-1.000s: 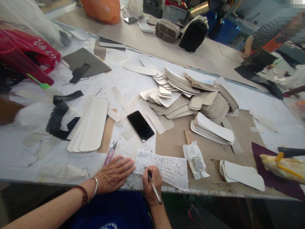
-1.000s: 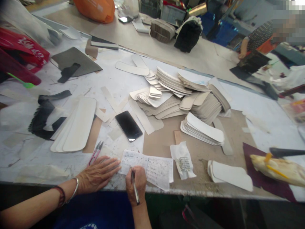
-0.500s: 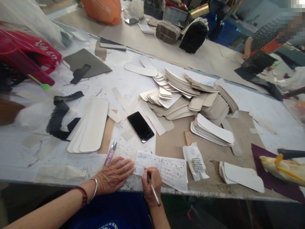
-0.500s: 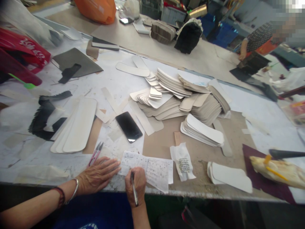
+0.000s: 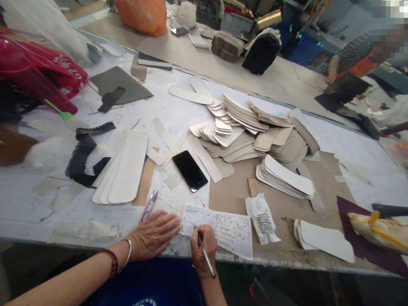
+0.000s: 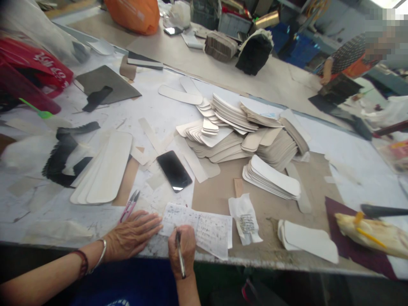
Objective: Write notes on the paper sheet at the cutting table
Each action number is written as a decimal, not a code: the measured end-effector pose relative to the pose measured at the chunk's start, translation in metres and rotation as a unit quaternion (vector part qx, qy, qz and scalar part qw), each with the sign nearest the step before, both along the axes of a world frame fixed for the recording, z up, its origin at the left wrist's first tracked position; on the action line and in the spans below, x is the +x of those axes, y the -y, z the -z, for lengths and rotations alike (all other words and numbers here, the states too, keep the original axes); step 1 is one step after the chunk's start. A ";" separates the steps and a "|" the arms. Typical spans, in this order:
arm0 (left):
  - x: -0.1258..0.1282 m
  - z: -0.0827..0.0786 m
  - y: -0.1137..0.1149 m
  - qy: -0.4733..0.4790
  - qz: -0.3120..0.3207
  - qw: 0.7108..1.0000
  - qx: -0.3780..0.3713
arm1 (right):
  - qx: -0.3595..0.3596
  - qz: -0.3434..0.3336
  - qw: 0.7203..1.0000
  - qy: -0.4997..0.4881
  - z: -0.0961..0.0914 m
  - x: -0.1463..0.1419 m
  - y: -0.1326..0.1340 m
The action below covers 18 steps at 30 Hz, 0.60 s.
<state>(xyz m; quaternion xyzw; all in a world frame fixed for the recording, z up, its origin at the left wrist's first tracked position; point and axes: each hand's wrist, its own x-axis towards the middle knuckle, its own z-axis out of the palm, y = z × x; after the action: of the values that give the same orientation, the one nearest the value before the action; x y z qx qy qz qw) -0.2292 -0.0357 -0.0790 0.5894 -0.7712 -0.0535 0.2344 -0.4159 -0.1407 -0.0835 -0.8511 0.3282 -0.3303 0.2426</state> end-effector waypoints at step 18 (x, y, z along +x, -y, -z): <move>0.001 -0.007 0.003 0.026 -0.001 0.999 -0.022 | -0.006 0.017 1.000 0.003 0.000 -0.001 -0.001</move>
<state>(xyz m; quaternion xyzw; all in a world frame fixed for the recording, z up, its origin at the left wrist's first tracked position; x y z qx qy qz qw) -0.2282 -0.0389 -0.0715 0.5860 -0.7775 -0.0209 0.2273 -0.4174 -0.1402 -0.0831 -0.8456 0.3400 -0.3393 0.2330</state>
